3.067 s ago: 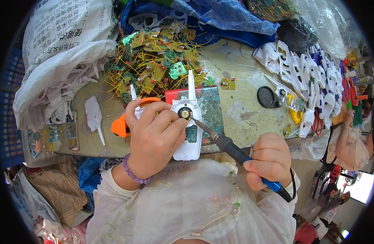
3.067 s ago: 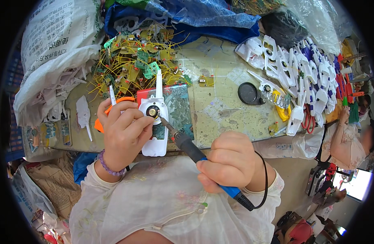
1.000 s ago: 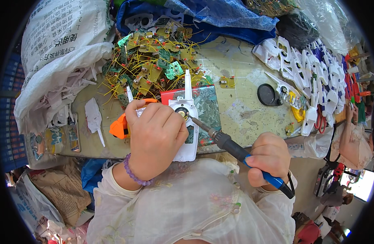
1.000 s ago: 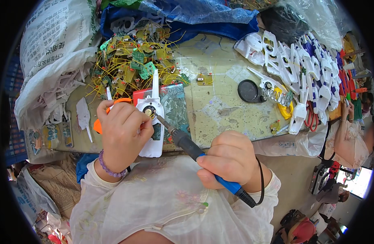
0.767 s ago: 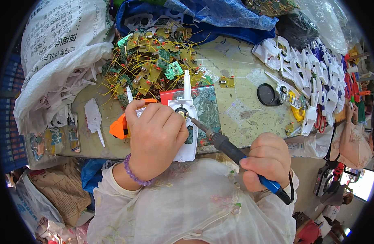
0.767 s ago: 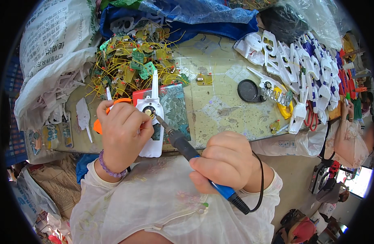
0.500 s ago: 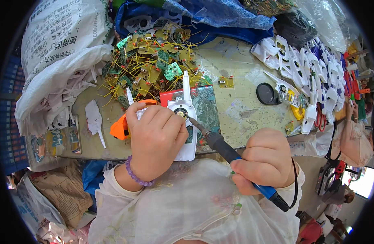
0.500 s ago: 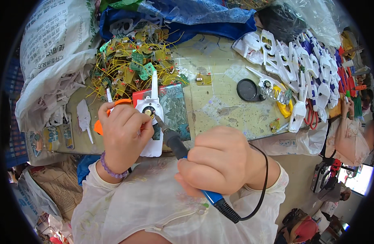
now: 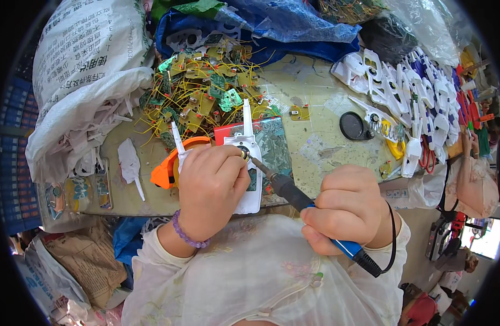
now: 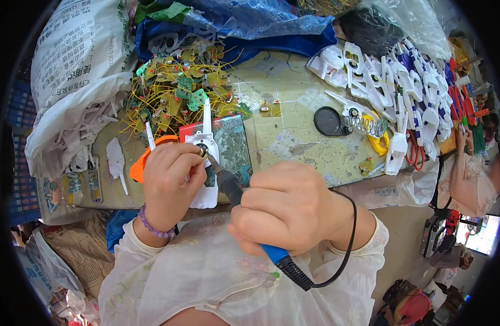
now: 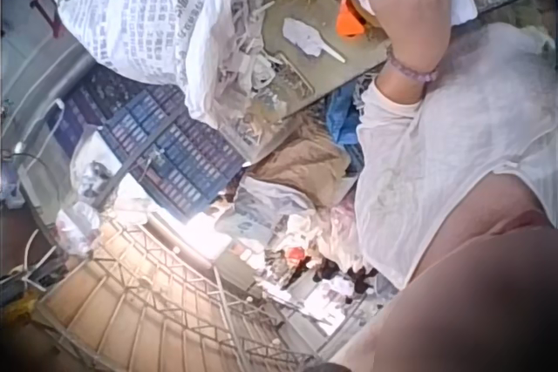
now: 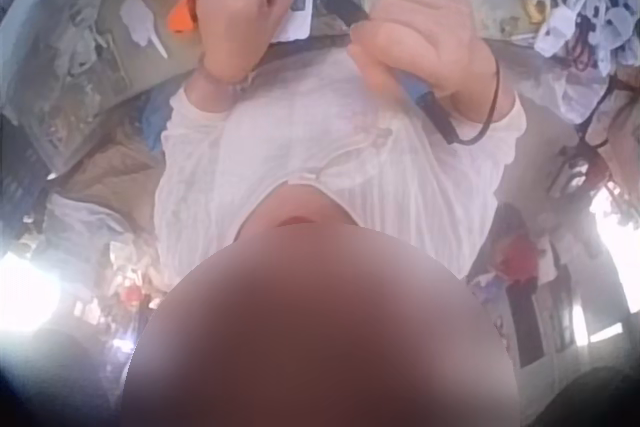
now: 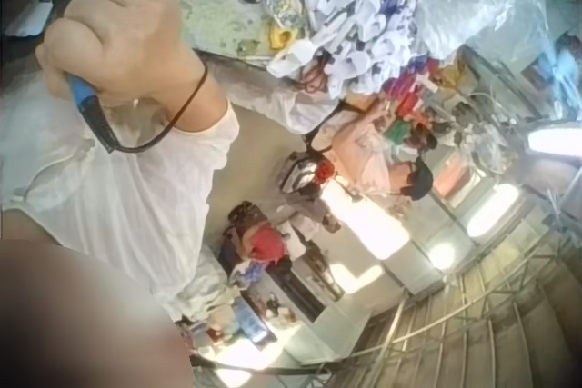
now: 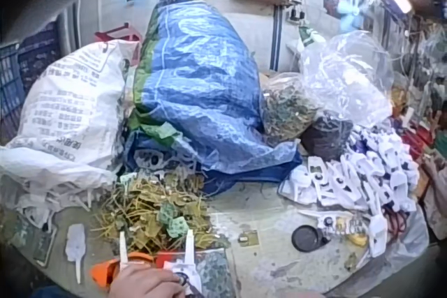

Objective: Soldering electronic circuit boards and wiring into plastic toy housings at a factory workbench.

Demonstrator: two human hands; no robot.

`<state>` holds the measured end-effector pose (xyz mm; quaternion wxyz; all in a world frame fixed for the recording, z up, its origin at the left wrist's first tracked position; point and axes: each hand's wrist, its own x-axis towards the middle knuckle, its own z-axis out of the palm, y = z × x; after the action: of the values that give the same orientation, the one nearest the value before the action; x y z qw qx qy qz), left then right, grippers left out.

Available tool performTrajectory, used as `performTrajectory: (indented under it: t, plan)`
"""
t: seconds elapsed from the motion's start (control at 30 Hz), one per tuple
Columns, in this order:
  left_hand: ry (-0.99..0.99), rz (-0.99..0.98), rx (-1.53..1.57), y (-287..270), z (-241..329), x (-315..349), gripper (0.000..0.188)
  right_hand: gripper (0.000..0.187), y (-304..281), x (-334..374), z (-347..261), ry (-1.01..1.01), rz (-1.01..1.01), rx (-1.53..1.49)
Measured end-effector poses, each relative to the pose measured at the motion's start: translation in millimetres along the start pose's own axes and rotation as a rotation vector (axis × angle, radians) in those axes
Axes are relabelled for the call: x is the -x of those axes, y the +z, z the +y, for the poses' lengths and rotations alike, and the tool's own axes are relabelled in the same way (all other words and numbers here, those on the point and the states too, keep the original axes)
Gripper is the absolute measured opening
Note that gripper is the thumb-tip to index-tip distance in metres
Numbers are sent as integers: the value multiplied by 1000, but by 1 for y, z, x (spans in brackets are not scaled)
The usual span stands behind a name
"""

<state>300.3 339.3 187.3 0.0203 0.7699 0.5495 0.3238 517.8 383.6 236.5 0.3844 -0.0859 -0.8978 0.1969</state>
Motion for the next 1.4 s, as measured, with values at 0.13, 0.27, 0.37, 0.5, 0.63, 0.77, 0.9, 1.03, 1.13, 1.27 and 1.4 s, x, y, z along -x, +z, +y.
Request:
performTrajectory:
  t: [0.13, 0.27, 0.37, 0.5, 0.63, 0.77, 0.9, 1.03, 1.13, 1.27, 1.4]
  plan:
    - [-5, 18, -1, -1, 0, 2, 16, 18, -1, 1, 0, -19, -24, 2]
    - [-6, 31, 8, 0, 0, 1, 15, 17, 1, 13, 2, -24, 13, 16]
    - [0, 39, 6, 1, 0, 1, 14, 16, 3, 21, 2, -20, 50, 20]
    - [-7, 22, 2, -1, 1, 0, 14, 17, -1, 25, 1, -50, 134, 49]
    - [-15, -16, 9, 0, -1, 1, 11, 17, -4, 36, -1, 16, 210, 109]
    - [3, -1, -2, 0, -3, 0, 12, 15, -4, 56, -1, 112, 323, 95]
    - [20, -23, 31, -3, -6, -3, 13, 13, -3, 75, -4, 188, 445, 87]
    - [43, -51, 67, -5, -10, -7, 12, 13, -2, 90, -7, 234, 529, 90]
    - [28, -67, 75, -7, -11, -8, 12, 17, -4, 103, -15, 296, 720, 144]
    - [29, -75, 130, -11, -6, -11, 15, 19, -24, 139, -11, 521, 1364, 581]
    - [54, -27, 85, -17, 1, -2, 25, 17, -91, 153, -14, 652, 1526, 463]
